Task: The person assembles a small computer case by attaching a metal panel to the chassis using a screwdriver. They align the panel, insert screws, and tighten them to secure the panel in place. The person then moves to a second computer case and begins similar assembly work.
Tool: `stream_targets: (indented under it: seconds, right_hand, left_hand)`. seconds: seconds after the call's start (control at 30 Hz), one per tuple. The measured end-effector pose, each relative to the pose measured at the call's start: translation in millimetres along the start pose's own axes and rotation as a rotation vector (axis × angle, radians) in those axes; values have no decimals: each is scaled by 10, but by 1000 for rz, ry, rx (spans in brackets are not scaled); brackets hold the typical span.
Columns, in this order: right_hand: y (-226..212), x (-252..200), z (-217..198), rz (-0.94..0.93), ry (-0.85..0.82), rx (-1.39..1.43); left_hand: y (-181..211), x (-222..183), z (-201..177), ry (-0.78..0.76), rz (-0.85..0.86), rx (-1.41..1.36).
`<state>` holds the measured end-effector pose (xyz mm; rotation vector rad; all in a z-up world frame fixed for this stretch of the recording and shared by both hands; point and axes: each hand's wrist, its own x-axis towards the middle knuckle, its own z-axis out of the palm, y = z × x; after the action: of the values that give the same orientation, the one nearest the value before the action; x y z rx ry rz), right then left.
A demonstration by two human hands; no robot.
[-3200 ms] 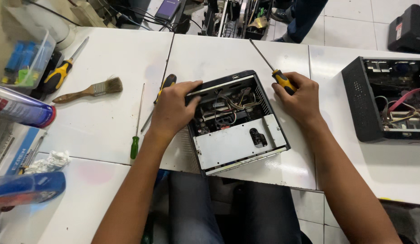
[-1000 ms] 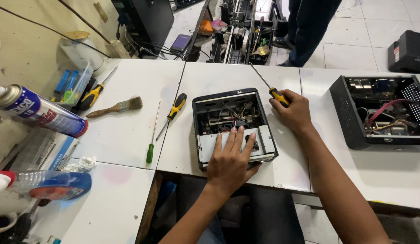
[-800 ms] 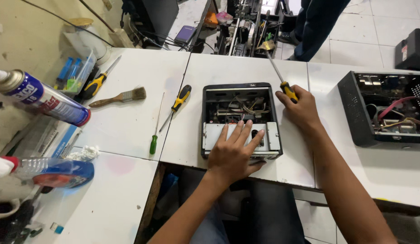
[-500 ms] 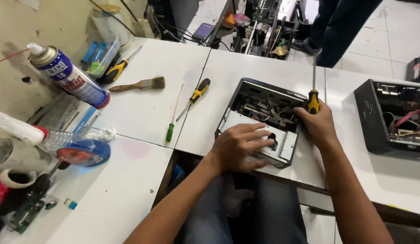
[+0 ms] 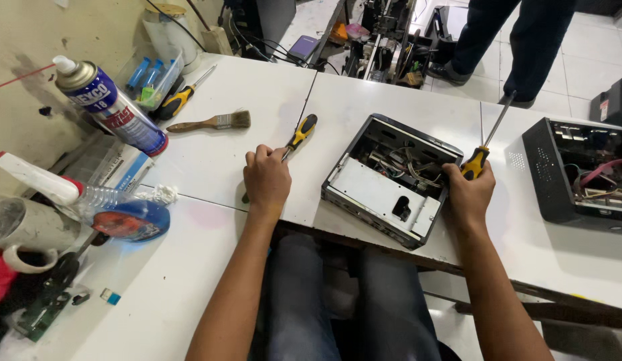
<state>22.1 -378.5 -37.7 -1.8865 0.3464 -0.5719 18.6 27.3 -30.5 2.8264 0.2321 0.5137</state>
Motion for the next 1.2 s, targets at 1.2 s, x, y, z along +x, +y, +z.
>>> stream_targets:
  seconds: [1.2]
  right_hand:
    - [-358, -78, 1014, 145, -58, 207]
  left_hand:
    - [-524, 47, -91, 303, -778, -1266]
